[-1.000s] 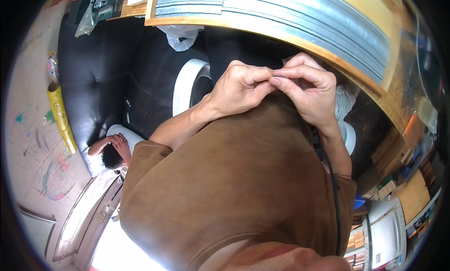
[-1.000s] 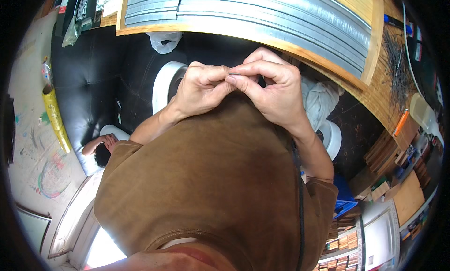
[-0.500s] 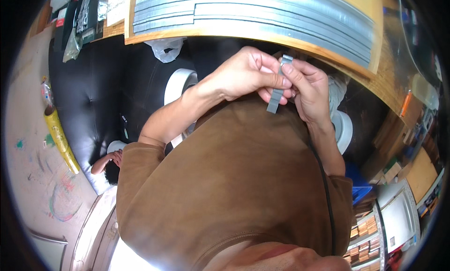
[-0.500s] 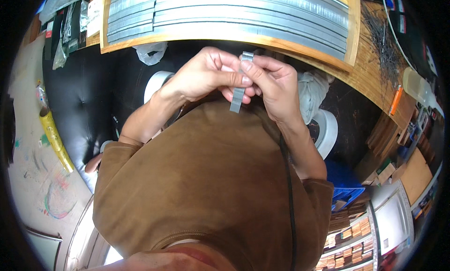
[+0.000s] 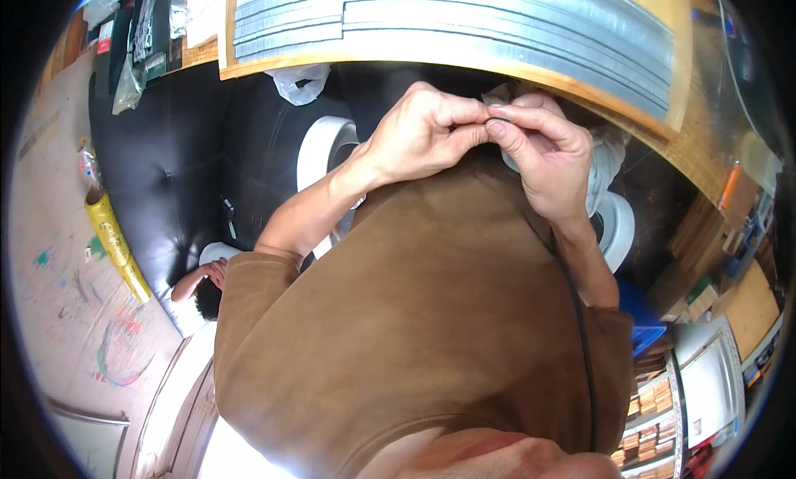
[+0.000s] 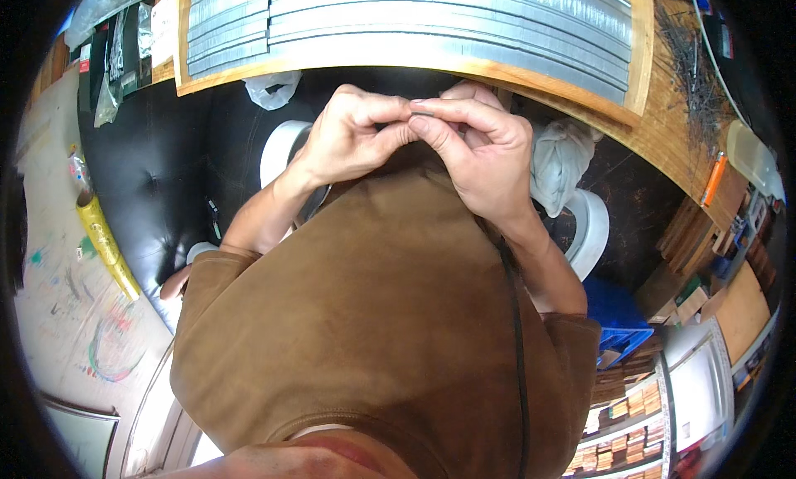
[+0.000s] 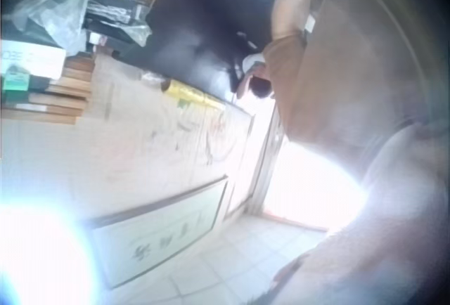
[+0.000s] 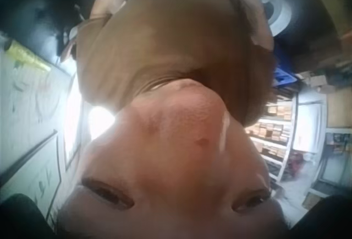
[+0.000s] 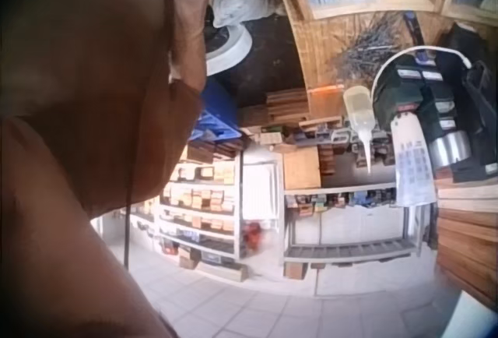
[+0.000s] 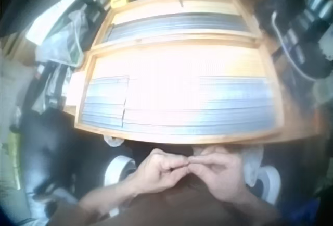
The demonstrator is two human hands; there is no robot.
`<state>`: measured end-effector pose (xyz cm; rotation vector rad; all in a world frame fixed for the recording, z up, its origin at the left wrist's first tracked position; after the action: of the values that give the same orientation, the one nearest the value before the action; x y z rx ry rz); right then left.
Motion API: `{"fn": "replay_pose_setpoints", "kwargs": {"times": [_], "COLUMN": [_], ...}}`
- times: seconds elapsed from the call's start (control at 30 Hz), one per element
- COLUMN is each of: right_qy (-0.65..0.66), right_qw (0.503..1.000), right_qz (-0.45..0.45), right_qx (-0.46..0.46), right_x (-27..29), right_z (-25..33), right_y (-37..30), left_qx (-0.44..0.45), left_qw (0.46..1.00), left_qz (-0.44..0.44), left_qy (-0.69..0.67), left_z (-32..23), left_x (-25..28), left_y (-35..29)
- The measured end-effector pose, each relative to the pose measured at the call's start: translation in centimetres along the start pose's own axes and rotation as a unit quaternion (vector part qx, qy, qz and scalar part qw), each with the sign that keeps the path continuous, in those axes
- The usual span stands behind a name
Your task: The person repeatedly picks up small gray metal strips from a wooden tray, aligns them by hand, and places them back into the tray. The hands handle the strips one at a time, occasionally adjusting their orientation before returning them to the tray.
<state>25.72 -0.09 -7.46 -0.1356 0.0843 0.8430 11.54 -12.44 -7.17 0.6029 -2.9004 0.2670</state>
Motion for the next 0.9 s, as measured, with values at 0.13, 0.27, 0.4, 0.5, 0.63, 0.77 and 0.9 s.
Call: {"fn": "replay_pose_setpoints", "kwargs": {"times": [0.13, 0.27, 0.4, 0.5, 0.63, 0.77, 0.9], "right_qy": [-0.041, -0.069, -0.089, -0.083, -0.067, -0.065, -0.068], "right_qw": [0.997, 0.993, 0.990, 0.991, 0.992, 0.992, 0.990], "right_qz": [0.034, 0.054, 0.063, 0.068, 0.067, 0.063, 0.066], "right_qx": [0.060, 0.076, 0.088, 0.084, 0.079, 0.086, 0.102], "right_x": [-0.7, -0.7, -0.4, -0.4, -0.4, -0.5, -0.4], "right_z": [0.3, 0.7, 0.8, 0.6, 0.4, 0.5, 0.4], "right_y": [0.3, 0.5, 0.6, 0.7, 0.7, 0.8, 1.0], "left_qx": [-0.109, -0.093, -0.077, -0.083, -0.064, -0.083, -0.141], "left_qw": [0.990, 0.992, 0.994, 0.994, 0.995, 0.993, 0.981], "left_qz": [-0.078, -0.083, -0.081, -0.070, -0.069, -0.082, -0.123], "left_qy": [0.045, 0.018, 0.002, 0.016, 0.015, 0.035, 0.051], "left_z": [0.0, 0.5, 0.5, 0.6, 0.3, 0.1, 0.3], "left_x": [-0.2, -0.4, -0.7, -0.5, -0.5, -0.5, -0.9], "left_y": [-1.1, -1.7, -1.8, -1.7, -1.8, -1.7, -1.9]}}
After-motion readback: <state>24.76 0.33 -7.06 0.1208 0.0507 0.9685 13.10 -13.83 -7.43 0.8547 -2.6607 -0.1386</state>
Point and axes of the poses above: each hand's wrist, its own y-axis towards the middle knuckle, its own x-axis out of the back of the hand, z = x × y, the point moved 1 cm from there along y, towards the middle knuckle, and after that the axes turned 7 degrees about -z, right-handed, at the moved point
